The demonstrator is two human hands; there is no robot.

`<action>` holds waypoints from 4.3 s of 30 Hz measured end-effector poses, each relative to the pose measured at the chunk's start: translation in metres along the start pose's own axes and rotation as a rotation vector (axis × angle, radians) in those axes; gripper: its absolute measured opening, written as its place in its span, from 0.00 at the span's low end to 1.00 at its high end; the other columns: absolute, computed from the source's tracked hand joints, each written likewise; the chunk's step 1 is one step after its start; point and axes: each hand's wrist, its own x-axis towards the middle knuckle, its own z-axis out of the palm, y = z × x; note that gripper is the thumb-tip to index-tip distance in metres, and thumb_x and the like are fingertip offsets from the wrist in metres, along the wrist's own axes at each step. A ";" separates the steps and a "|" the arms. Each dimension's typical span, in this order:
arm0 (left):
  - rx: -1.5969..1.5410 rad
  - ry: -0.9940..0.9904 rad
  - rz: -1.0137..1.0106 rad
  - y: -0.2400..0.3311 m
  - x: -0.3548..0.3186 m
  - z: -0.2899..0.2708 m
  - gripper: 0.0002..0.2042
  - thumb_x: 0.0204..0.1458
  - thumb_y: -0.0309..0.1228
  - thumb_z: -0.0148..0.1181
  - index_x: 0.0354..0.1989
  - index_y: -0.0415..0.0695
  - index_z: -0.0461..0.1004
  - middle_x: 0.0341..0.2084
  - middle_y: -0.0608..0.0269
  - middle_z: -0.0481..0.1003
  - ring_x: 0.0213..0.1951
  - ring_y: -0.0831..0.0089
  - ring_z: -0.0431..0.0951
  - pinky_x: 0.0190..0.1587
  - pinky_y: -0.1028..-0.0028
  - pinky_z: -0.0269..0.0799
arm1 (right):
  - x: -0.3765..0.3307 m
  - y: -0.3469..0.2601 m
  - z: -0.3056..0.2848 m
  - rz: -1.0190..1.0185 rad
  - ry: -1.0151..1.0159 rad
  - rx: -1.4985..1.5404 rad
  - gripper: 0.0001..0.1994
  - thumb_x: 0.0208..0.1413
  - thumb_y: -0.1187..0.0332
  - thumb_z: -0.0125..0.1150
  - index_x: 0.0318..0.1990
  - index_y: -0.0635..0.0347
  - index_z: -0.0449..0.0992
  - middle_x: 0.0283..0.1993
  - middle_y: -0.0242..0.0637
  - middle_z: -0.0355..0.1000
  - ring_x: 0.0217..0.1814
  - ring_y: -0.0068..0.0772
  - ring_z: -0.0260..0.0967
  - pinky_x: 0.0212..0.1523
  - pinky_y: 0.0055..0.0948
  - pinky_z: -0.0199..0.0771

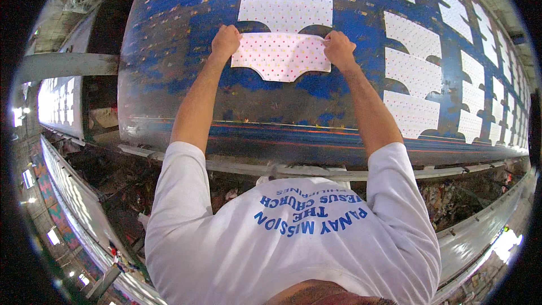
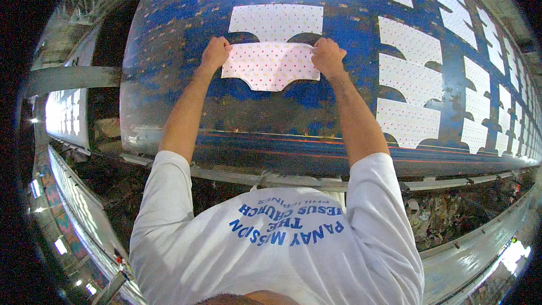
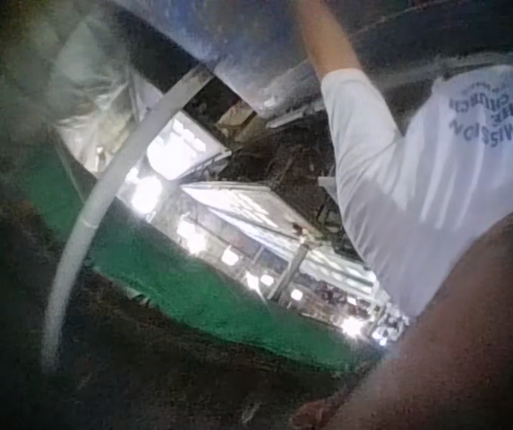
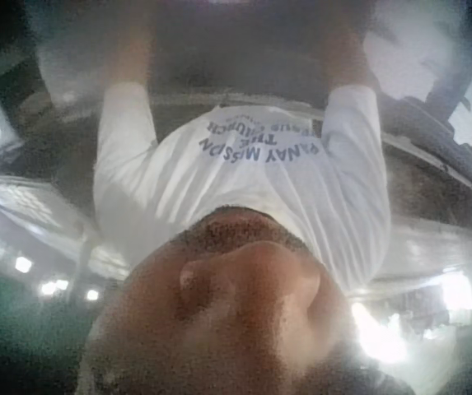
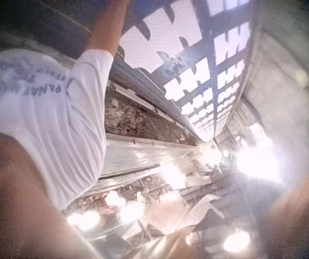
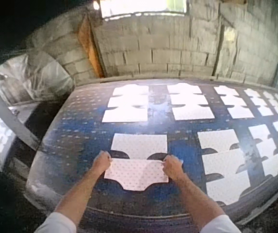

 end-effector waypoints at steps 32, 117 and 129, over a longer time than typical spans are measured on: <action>-0.192 0.180 0.355 -0.004 0.153 0.006 0.09 0.58 0.32 0.65 0.42 0.40 0.80 0.38 0.48 0.81 0.42 0.48 0.81 0.46 0.52 0.76 | 0.130 0.015 -0.005 0.011 0.216 -0.148 0.12 0.59 0.62 0.63 0.48 0.51 0.81 0.41 0.41 0.82 0.49 0.49 0.79 0.55 0.61 0.57; -0.312 -0.059 0.246 0.450 -0.191 0.119 0.09 0.56 0.29 0.69 0.38 0.37 0.78 0.27 0.56 0.79 0.30 0.60 0.80 0.38 0.64 0.76 | -0.224 0.379 -0.209 0.290 0.413 0.058 0.10 0.52 0.72 0.66 0.42 0.53 0.78 0.42 0.39 0.77 0.48 0.44 0.76 0.55 0.54 0.62; -0.244 -0.143 0.178 0.442 -0.178 0.127 0.11 0.54 0.35 0.71 0.40 0.42 0.80 0.31 0.56 0.81 0.36 0.57 0.83 0.43 0.60 0.77 | -0.229 0.359 -0.204 0.288 0.481 -0.190 0.07 0.56 0.73 0.60 0.41 0.51 0.77 0.39 0.40 0.76 0.47 0.47 0.76 0.49 0.57 0.67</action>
